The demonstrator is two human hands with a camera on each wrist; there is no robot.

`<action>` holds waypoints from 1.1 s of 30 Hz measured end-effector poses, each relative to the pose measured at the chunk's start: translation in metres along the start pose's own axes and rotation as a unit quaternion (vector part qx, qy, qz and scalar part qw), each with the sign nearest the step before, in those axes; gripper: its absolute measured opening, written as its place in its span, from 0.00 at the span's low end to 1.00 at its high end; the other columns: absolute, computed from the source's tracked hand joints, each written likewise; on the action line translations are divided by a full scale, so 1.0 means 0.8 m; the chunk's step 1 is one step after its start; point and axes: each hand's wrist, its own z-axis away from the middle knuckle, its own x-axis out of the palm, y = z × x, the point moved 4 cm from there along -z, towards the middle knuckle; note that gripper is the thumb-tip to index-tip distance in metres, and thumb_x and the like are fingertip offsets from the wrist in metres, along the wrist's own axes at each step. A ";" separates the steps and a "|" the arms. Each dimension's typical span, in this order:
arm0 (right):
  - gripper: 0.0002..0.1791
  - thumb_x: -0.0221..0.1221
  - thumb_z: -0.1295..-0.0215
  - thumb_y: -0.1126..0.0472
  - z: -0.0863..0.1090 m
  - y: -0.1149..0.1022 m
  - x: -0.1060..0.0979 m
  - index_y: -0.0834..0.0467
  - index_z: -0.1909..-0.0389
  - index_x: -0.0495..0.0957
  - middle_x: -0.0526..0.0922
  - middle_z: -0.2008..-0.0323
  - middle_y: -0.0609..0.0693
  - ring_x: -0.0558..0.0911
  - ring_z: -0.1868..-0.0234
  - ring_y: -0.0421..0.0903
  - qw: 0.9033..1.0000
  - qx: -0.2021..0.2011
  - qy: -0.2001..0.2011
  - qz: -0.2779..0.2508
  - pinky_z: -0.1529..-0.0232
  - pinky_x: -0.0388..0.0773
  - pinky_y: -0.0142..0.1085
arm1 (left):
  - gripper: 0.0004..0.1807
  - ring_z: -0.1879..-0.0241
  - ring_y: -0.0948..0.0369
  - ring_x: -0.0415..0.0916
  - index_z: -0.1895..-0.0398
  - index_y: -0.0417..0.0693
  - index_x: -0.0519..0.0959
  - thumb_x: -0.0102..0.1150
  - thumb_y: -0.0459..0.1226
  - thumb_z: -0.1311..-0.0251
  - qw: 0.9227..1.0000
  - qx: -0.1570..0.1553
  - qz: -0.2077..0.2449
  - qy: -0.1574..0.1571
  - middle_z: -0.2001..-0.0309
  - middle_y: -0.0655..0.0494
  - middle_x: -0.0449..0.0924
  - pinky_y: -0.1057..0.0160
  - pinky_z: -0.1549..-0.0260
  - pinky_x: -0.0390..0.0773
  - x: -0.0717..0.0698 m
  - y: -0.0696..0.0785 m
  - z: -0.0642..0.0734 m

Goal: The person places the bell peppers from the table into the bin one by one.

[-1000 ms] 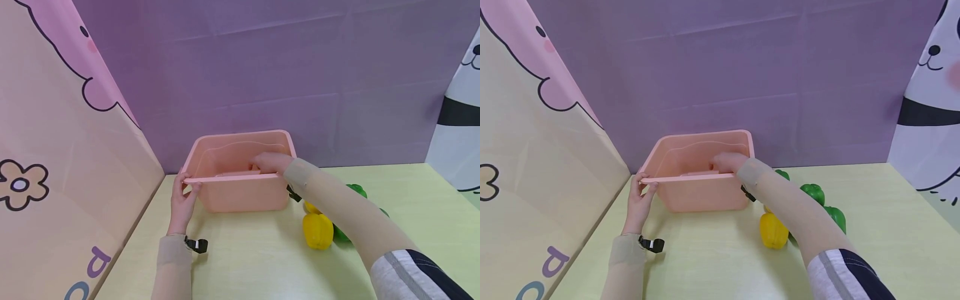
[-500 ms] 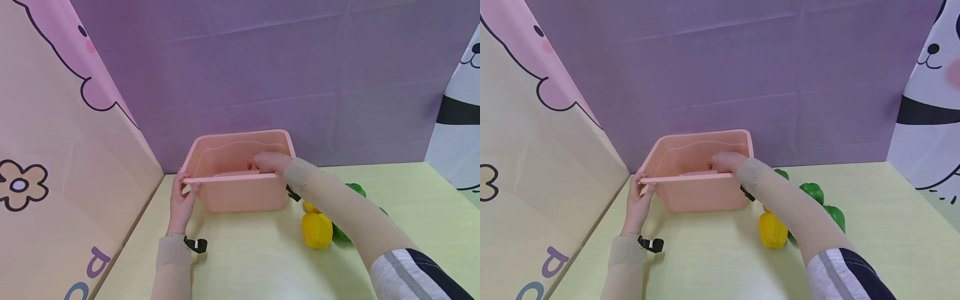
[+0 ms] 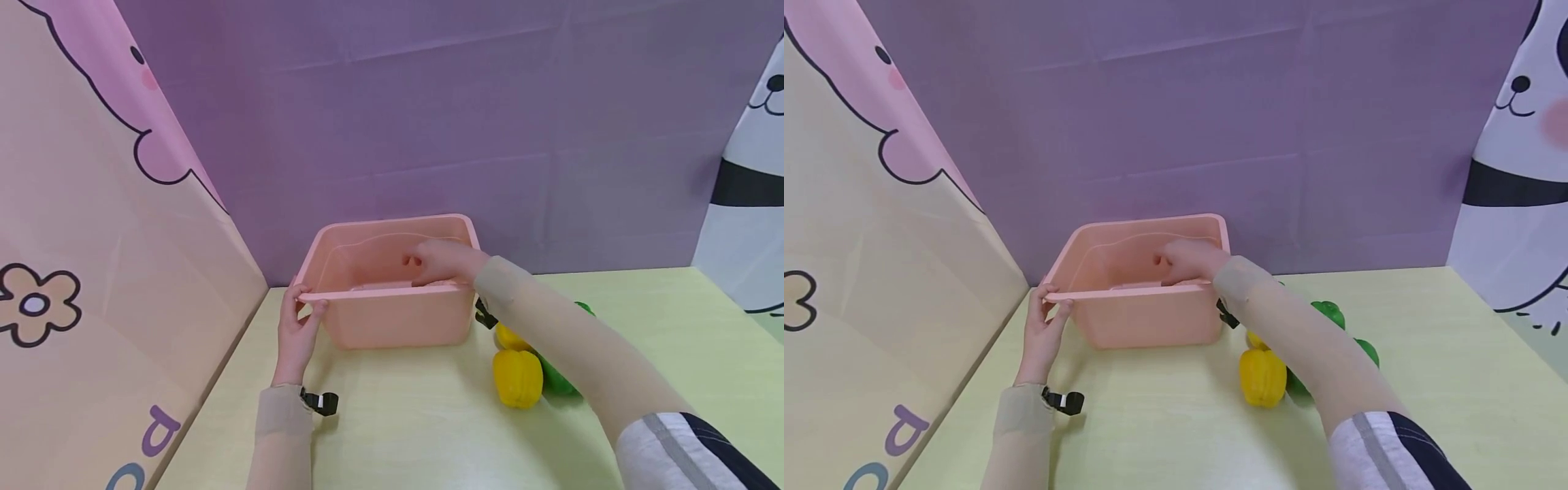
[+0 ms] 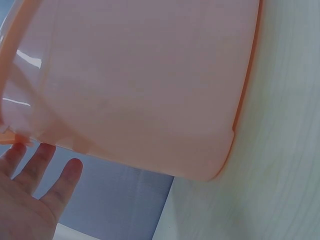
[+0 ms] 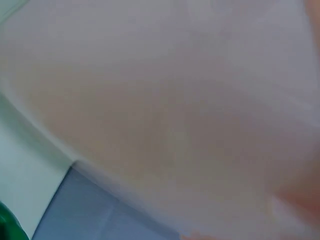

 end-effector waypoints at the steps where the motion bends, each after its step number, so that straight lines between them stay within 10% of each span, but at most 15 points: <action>1: 0.23 0.64 0.39 0.52 0.003 -0.001 -0.004 0.53 0.44 0.75 0.80 0.54 0.51 0.77 0.57 0.46 1.000 -0.006 0.009 -0.002 0.51 0.73 0.39 | 0.22 0.39 0.51 0.63 0.43 0.32 0.64 0.58 0.32 0.35 1.000 0.000 -0.001 0.000 0.25 0.50 0.47 0.69 0.54 0.71 0.000 0.000 0.000; 12: 0.30 0.63 0.37 0.47 0.049 0.010 -0.045 0.50 0.35 0.70 0.72 0.36 0.47 0.68 0.35 0.49 0.993 -0.016 0.097 0.062 0.34 0.60 0.49 | 0.22 0.39 0.49 0.63 0.42 0.34 0.64 0.58 0.33 0.35 1.000 -0.003 -0.006 -0.002 0.25 0.48 0.48 0.72 0.55 0.70 0.006 -0.006 -0.007; 21: 0.32 0.61 0.37 0.45 0.120 0.028 -0.067 0.51 0.33 0.68 0.67 0.33 0.54 0.66 0.33 0.54 0.988 0.019 0.137 0.071 0.37 0.57 0.61 | 0.21 0.40 0.55 0.64 0.42 0.42 0.67 0.61 0.35 0.36 1.000 0.012 -0.004 0.013 0.25 0.57 0.50 0.71 0.55 0.71 0.002 -0.056 -0.026; 33: 0.33 0.64 0.38 0.46 0.206 0.066 -0.035 0.53 0.35 0.70 0.67 0.33 0.58 0.66 0.34 0.59 0.986 0.064 0.143 0.061 0.39 0.57 0.63 | 0.21 0.39 0.53 0.64 0.43 0.40 0.66 0.59 0.32 0.36 1.000 0.010 -0.008 0.026 0.25 0.56 0.50 0.73 0.56 0.70 -0.019 -0.054 -0.029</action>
